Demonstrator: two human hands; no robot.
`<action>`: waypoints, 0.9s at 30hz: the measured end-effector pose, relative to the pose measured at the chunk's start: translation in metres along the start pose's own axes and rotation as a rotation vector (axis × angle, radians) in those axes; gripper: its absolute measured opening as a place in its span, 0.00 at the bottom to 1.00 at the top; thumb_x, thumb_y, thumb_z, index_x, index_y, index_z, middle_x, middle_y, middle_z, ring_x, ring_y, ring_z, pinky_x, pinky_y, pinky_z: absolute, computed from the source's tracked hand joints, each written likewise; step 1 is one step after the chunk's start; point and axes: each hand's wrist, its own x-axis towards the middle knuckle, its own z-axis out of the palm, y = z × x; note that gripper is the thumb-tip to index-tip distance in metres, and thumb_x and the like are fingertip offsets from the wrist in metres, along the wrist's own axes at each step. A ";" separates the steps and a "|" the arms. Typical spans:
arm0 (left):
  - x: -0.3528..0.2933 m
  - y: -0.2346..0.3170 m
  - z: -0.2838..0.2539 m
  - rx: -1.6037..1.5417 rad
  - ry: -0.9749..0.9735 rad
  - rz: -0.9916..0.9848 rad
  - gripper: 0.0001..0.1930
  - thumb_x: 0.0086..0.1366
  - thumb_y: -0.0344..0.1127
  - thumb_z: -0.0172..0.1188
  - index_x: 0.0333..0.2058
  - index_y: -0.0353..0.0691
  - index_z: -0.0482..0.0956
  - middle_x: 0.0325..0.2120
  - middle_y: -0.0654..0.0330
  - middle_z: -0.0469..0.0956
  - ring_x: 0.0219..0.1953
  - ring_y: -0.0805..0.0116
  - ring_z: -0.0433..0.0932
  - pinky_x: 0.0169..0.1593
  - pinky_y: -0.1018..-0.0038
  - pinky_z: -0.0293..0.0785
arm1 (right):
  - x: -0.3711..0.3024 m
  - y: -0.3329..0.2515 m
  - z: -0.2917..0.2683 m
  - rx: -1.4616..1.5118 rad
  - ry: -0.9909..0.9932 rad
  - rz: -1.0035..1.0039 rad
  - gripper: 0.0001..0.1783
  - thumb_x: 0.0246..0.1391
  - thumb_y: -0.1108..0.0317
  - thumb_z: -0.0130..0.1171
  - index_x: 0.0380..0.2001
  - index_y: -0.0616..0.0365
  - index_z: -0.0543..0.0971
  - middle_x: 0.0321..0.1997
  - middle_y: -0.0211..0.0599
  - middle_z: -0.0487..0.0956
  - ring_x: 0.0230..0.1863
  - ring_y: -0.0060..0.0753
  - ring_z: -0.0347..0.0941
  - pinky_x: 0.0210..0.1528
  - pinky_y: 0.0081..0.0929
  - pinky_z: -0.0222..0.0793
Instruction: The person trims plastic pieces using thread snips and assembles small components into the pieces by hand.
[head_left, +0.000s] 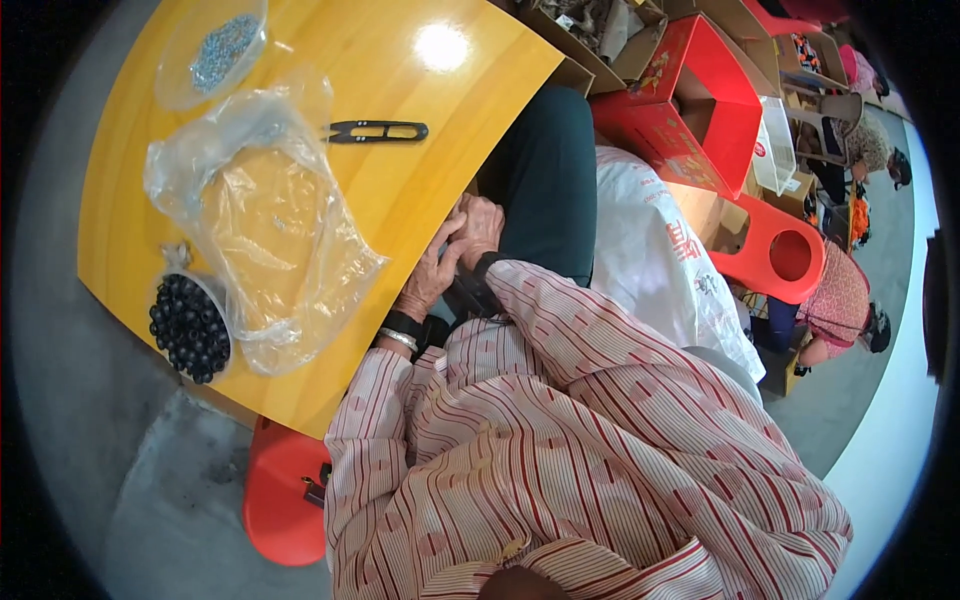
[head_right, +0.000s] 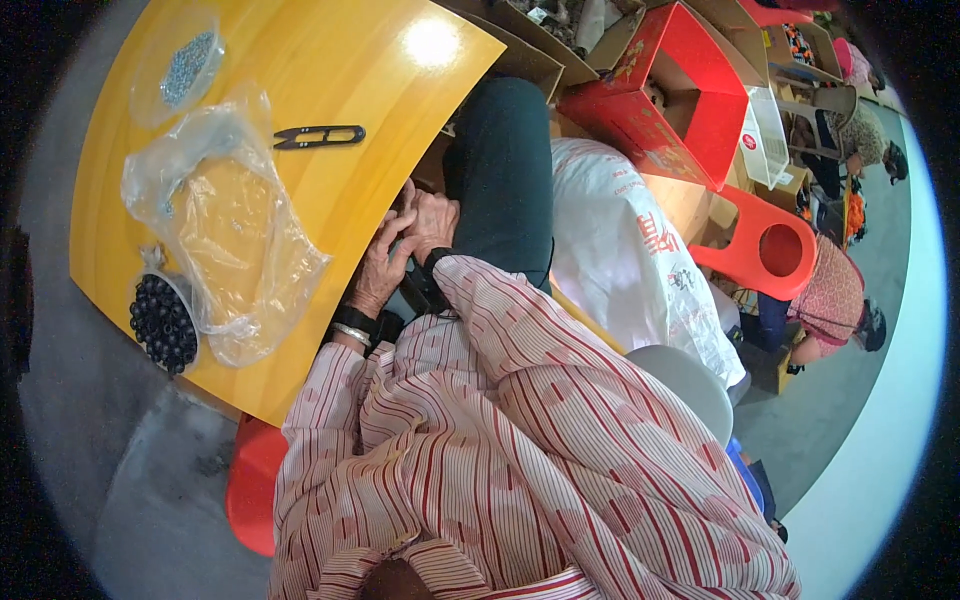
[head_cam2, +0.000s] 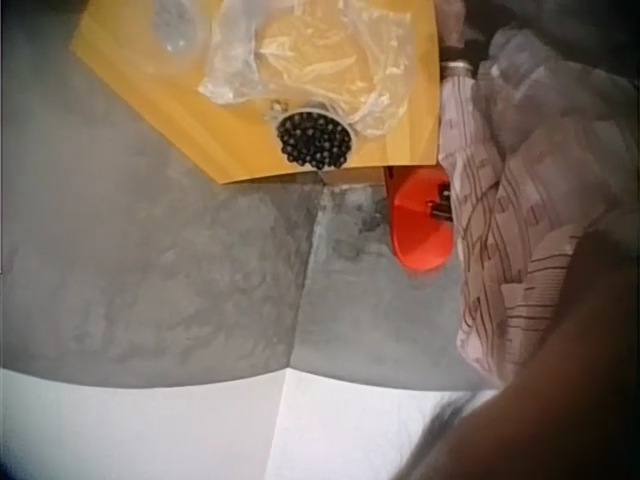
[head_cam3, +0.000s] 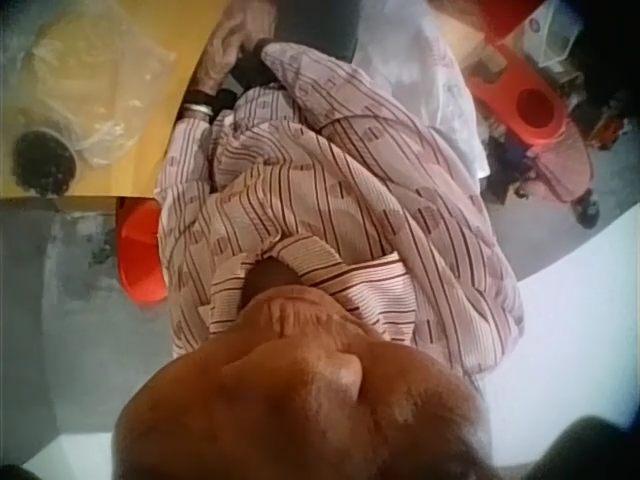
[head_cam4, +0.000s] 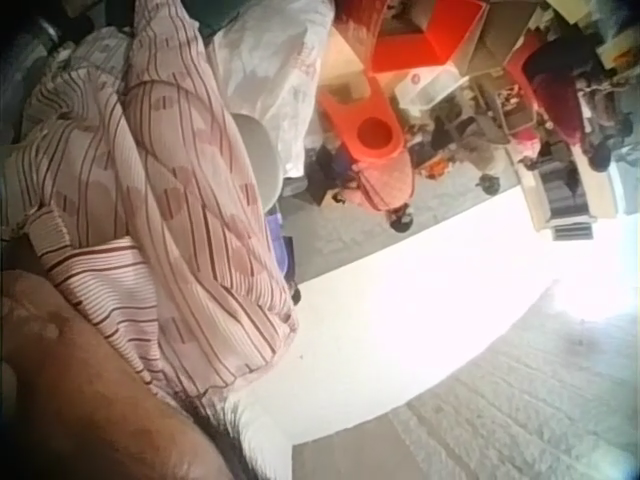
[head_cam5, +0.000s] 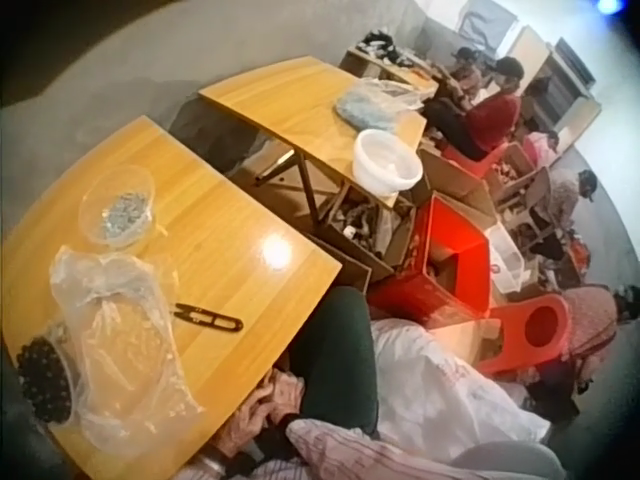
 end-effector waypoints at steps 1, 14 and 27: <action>0.000 -0.002 0.002 -0.014 0.026 0.017 0.17 0.57 0.38 0.59 0.47 0.48 0.75 0.49 0.53 0.72 0.52 0.52 0.68 0.56 0.63 0.63 | 0.001 0.002 0.000 0.000 0.004 0.008 0.15 0.46 0.60 0.51 0.21 0.63 0.77 0.22 0.54 0.75 0.26 0.55 0.73 0.29 0.42 0.69; 0.001 -0.007 0.008 -0.094 0.120 0.032 0.12 0.57 0.35 0.61 0.42 0.48 0.78 0.40 0.54 0.75 0.45 0.55 0.72 0.50 0.62 0.66 | 0.000 0.006 0.003 0.110 0.013 -0.068 0.16 0.48 0.60 0.50 0.21 0.64 0.75 0.22 0.54 0.74 0.27 0.55 0.70 0.31 0.42 0.67; 0.003 -0.007 0.010 -0.083 0.150 0.025 0.11 0.56 0.31 0.59 0.39 0.42 0.77 0.37 0.52 0.74 0.44 0.54 0.71 0.50 0.64 0.65 | 0.002 0.018 0.014 0.306 -0.039 -0.082 0.17 0.41 0.58 0.54 0.23 0.65 0.74 0.25 0.61 0.72 0.30 0.65 0.69 0.30 0.45 0.65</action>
